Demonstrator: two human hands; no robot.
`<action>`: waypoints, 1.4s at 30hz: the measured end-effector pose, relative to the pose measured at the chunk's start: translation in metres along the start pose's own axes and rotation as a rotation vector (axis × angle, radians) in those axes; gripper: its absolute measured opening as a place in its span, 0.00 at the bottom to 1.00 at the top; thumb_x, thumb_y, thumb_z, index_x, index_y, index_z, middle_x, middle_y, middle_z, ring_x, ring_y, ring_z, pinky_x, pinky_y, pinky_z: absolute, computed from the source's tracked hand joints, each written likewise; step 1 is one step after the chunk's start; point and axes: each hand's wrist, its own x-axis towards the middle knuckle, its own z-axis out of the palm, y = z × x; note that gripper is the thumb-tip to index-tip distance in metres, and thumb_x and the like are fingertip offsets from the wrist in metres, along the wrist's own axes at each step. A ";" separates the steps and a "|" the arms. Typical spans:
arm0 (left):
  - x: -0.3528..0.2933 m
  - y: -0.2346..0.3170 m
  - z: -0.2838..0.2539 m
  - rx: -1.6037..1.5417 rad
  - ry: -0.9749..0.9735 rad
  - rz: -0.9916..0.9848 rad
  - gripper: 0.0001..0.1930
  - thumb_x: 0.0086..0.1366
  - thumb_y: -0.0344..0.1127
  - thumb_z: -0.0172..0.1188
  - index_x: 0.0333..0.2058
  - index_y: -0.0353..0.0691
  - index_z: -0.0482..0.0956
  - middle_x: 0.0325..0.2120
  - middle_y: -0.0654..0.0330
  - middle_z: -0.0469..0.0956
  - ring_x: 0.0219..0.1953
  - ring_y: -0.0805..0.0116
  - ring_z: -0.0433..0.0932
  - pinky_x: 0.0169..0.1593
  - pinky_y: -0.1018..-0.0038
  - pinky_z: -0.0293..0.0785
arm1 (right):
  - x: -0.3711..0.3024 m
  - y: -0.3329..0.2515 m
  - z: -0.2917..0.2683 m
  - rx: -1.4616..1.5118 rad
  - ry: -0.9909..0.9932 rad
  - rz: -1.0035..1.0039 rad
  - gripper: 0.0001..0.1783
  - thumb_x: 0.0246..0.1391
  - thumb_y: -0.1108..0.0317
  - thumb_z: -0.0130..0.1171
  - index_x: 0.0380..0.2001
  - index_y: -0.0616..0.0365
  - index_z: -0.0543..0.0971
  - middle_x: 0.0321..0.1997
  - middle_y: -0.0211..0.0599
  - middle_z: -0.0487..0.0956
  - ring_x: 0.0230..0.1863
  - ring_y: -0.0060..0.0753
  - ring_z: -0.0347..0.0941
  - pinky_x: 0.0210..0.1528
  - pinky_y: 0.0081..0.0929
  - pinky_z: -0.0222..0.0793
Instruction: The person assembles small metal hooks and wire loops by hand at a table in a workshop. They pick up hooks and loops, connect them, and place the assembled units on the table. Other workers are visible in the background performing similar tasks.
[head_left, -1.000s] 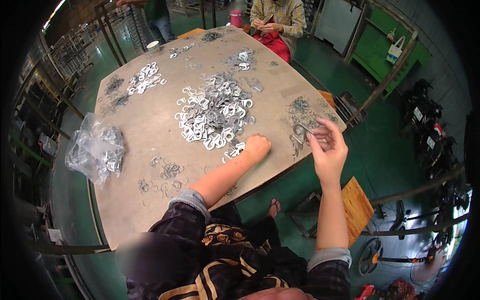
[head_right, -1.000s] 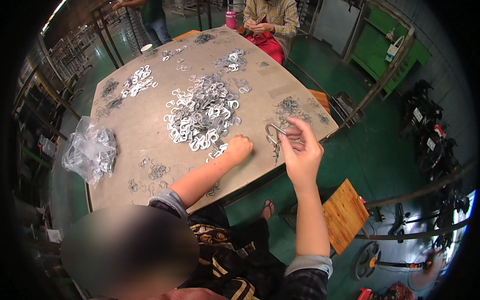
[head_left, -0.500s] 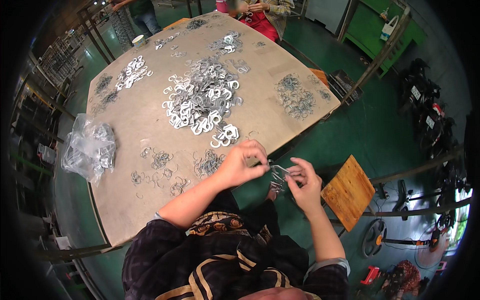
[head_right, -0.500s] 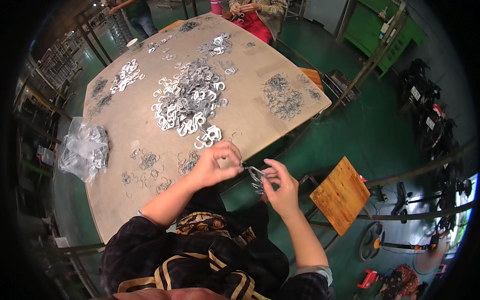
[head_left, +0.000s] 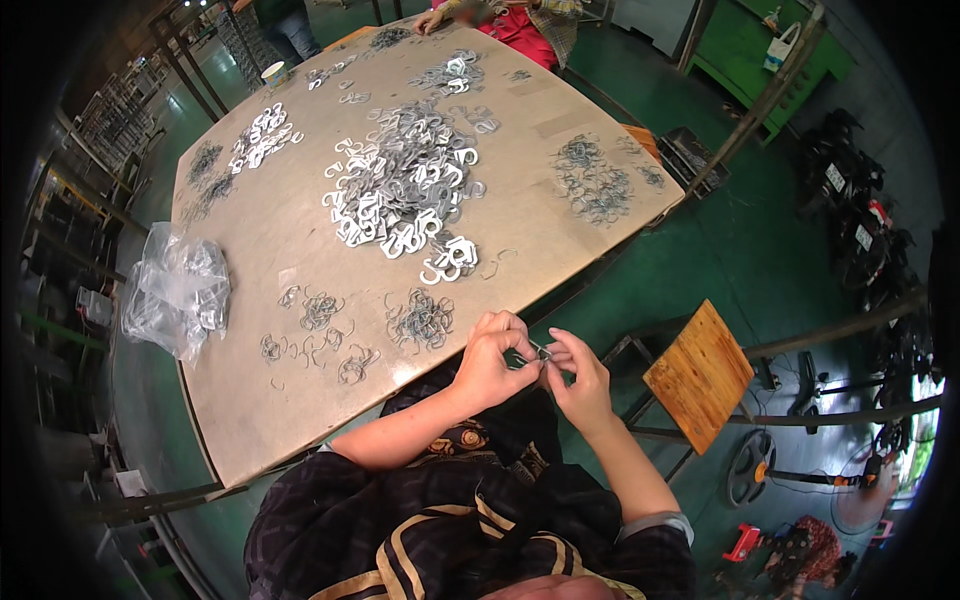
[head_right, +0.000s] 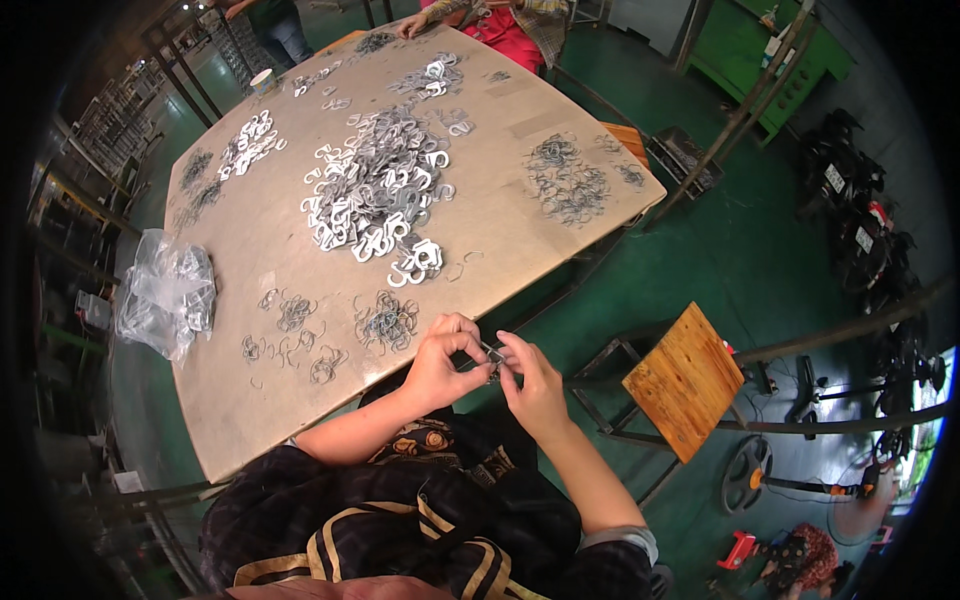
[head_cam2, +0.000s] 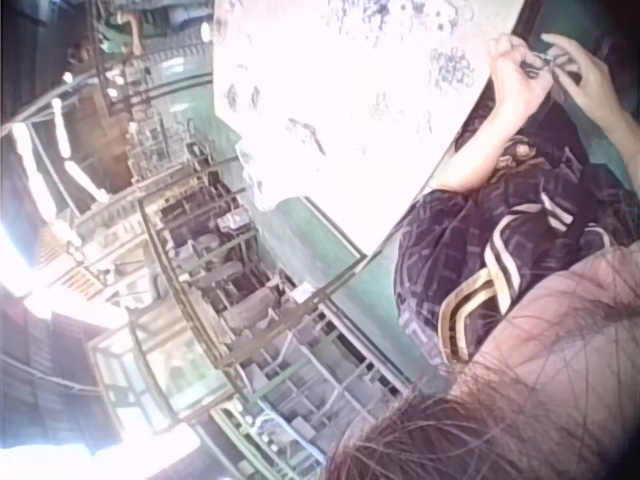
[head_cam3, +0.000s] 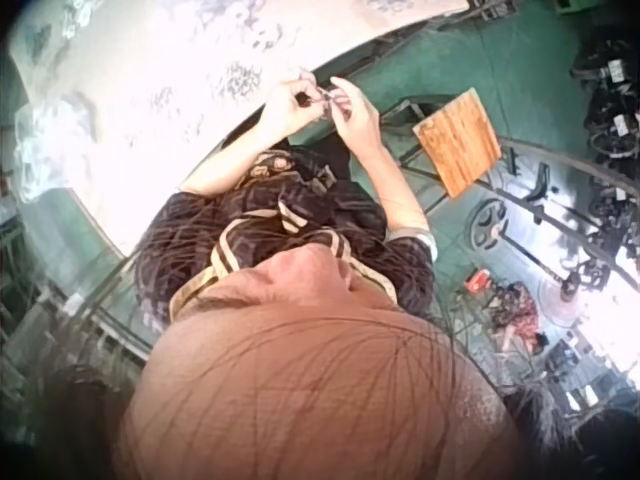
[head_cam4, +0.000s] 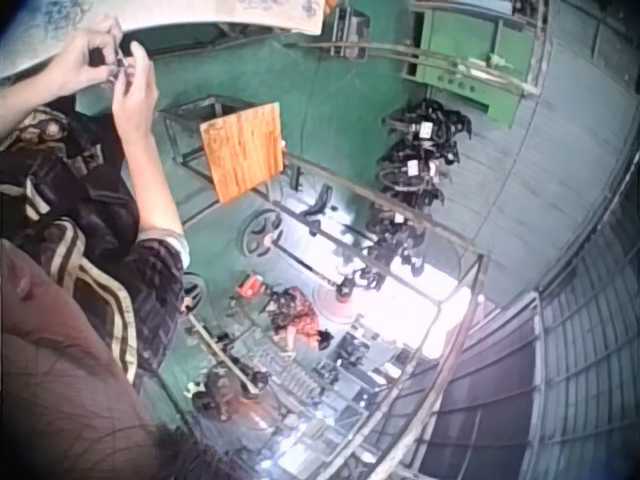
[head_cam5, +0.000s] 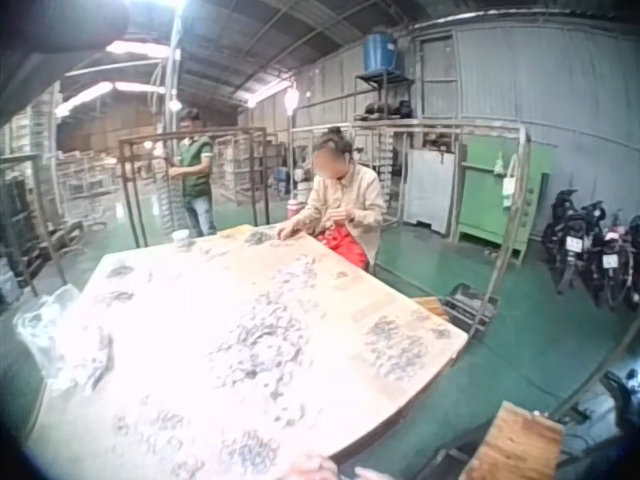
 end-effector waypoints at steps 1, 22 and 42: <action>-0.001 -0.002 0.001 -0.011 0.017 -0.001 0.07 0.44 0.26 0.69 0.21 0.39 0.77 0.31 0.60 0.73 0.38 0.61 0.70 0.47 0.68 0.66 | -0.001 0.001 0.001 -0.005 -0.005 -0.007 0.28 0.47 0.86 0.58 0.54 0.59 0.71 0.40 0.43 0.76 0.35 0.34 0.78 0.38 0.27 0.78; -0.037 -0.037 -0.007 -0.219 -0.118 0.043 0.08 0.56 0.25 0.63 0.29 0.41 0.71 0.35 0.59 0.81 0.39 0.62 0.78 0.49 0.68 0.66 | 0.114 0.053 0.054 -0.286 -0.141 -0.238 0.17 0.51 0.72 0.60 0.47 0.58 0.77 0.45 0.43 0.74 0.48 0.48 0.70 0.50 0.39 0.67; -0.037 -0.052 -0.003 -0.222 -0.106 0.044 0.09 0.53 0.23 0.63 0.29 0.40 0.70 0.34 0.57 0.81 0.39 0.62 0.80 0.48 0.68 0.69 | 0.182 0.044 0.099 -0.161 -0.076 -0.070 0.10 0.42 0.75 0.67 0.30 0.59 0.77 0.31 0.40 0.77 0.33 0.43 0.76 0.36 0.36 0.72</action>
